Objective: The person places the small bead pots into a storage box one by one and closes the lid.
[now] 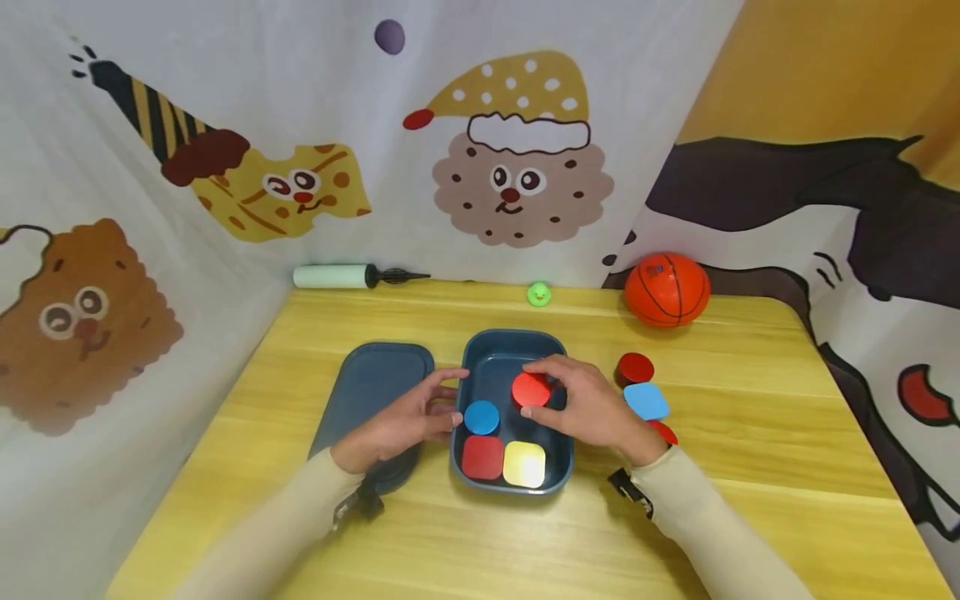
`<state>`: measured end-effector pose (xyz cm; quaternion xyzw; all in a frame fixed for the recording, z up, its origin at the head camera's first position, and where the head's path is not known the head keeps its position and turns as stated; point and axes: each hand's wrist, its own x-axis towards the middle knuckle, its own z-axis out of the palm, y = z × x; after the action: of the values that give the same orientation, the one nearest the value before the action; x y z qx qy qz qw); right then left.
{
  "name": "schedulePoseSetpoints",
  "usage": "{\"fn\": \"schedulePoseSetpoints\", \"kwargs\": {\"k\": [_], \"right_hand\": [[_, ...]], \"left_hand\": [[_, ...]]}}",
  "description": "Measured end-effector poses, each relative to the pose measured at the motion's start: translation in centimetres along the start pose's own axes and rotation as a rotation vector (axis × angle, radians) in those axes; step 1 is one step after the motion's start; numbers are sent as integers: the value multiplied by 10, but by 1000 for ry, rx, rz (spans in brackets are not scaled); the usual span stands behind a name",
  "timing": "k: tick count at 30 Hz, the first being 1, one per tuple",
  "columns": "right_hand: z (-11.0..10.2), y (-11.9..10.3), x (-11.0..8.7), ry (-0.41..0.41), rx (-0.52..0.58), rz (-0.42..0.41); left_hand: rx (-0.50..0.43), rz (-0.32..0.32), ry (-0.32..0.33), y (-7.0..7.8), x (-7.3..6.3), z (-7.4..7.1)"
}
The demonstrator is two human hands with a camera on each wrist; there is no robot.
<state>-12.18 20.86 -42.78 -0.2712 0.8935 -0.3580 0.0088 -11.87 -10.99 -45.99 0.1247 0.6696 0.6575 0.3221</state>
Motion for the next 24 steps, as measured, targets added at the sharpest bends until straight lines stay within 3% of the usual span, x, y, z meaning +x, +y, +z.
{"fn": "schedulePoseSetpoints", "kwargs": {"k": [7,24], "right_hand": [[12,-3,-2,-34,-119,-6],[38,0,-12,-105,-265,-97]], "left_hand": [[-17,-6,2,2,0,2],[-12,-1,7,4,-1,5]]}}
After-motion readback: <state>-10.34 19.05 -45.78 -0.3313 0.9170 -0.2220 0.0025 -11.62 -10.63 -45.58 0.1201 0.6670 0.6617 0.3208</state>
